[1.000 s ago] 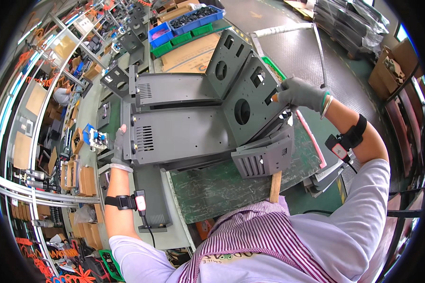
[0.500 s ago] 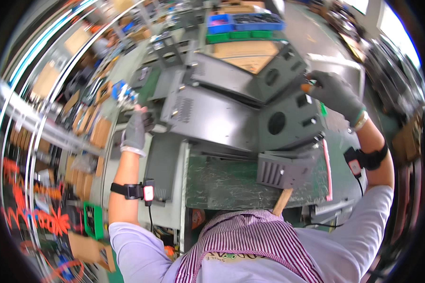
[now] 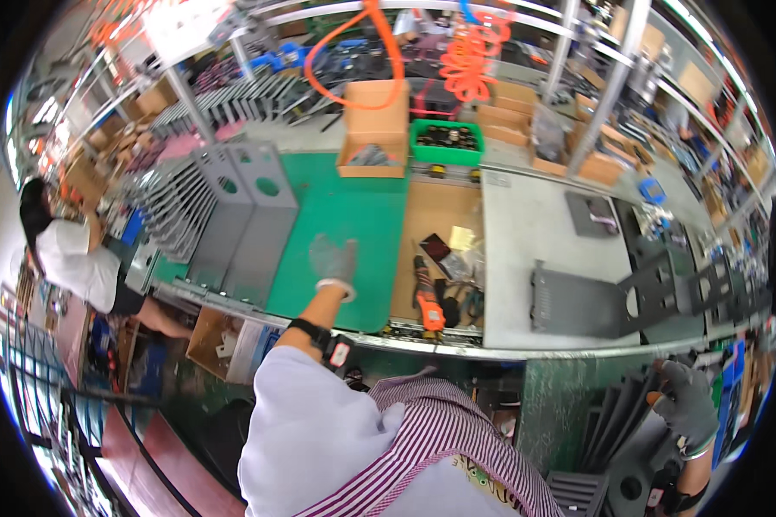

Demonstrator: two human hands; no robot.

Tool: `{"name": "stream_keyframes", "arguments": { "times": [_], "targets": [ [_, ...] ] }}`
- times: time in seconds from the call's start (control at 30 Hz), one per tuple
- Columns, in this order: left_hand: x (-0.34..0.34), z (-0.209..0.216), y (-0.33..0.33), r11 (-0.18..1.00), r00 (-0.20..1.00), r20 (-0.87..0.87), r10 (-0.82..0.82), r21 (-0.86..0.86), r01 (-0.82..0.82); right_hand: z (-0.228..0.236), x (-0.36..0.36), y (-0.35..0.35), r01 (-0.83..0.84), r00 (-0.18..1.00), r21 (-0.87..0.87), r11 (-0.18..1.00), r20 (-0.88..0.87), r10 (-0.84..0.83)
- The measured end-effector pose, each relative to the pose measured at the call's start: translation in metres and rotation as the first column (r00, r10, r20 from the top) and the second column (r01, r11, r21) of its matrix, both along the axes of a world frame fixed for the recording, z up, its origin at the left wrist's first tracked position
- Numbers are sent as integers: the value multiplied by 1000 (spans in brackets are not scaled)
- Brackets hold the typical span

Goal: Assembling a metal chassis or enclosure using power tools and fasteners on a factory line.

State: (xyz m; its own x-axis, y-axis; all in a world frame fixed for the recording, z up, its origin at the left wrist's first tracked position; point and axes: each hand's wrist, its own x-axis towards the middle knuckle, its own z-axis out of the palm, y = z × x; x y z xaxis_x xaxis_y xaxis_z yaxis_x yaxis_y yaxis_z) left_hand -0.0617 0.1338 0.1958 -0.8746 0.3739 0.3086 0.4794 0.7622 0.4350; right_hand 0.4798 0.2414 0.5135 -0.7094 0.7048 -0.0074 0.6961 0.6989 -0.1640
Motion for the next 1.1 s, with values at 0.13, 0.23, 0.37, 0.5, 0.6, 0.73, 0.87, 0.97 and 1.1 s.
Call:
{"name": "stream_keyframes", "arguments": {
  "times": [0.13,0.23,0.37,0.5,0.6,0.73,0.87,0.97,1.1],
  "targets": [
    [-97,-27,-165,747,683,310,662,-192,-637,-18,-122,19,-148,977,9,989,160,144],
    [-149,-28,-226,511,338,548,765,-198,-836,-30,-233,14,-285,945,18,958,173,278],
    [-204,-45,-275,595,463,673,577,41,-802,-49,-391,2,-459,855,94,884,316,411],
    [-232,-56,-305,556,568,773,282,352,-754,-74,-533,-12,-511,836,15,860,241,493],
    [-223,-59,-307,617,569,763,306,297,-729,-96,-628,-23,-632,769,71,772,184,612],
    [-208,-55,-311,644,722,569,394,389,-658,-117,-750,-48,-747,664,181,639,225,713],
    [-213,-42,-324,892,851,433,295,195,-409,-133,-849,-81,-698,715,206,686,248,653],
    [-220,-35,-324,917,783,537,314,42,-397,-147,-906,-97,-709,704,286,645,347,620],
    [-226,-37,-320,884,743,557,370,36,-467,-165,-951,-101,-701,703,206,683,363,612]
  ]
}}
